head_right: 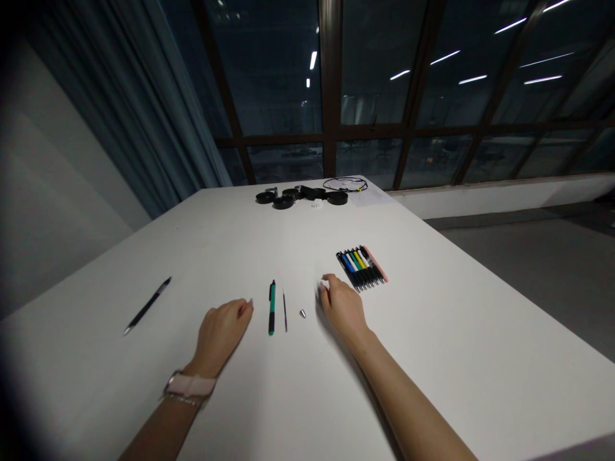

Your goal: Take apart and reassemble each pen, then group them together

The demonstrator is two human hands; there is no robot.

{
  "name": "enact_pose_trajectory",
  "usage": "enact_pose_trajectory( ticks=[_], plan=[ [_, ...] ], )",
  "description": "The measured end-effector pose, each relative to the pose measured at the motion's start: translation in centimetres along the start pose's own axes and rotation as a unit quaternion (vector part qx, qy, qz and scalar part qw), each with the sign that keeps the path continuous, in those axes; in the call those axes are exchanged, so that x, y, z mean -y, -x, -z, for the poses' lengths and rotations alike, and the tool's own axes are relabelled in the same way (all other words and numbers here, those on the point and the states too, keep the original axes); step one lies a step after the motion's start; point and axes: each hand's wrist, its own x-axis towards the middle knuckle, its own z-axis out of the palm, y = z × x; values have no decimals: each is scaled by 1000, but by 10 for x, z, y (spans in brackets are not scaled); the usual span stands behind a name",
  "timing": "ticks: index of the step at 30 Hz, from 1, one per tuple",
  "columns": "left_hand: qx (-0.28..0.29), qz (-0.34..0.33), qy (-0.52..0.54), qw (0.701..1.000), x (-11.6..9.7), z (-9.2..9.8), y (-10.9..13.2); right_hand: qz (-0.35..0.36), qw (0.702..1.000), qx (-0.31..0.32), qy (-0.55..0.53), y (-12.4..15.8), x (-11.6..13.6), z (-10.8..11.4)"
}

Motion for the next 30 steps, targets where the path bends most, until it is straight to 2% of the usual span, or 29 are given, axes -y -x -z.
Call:
enact_pose_trajectory(
  ticks=[6,9,13,21,24,27,30],
  plan=[
    [-35,-45,52,997,-6,-3,0,4,1000,2,-1,-1,4,-4],
    [-15,-56,64,996,-12,-5,1,8,1000,3,1,-1,9,-4],
    [19,-49,28,998,-17,-7,3,23,1000,10,9,3,18,-6],
    [26,-61,-4,998,-21,-3,3,135,989,16,54,23,56,-26],
    [39,-62,4,997,-21,-2,3,183,978,46,91,29,68,-31],
    [54,-48,39,997,-18,-2,2,214,967,70,122,33,76,-32],
    [63,7,135,989,-13,-6,0,210,963,80,146,34,78,-33]
  ],
)
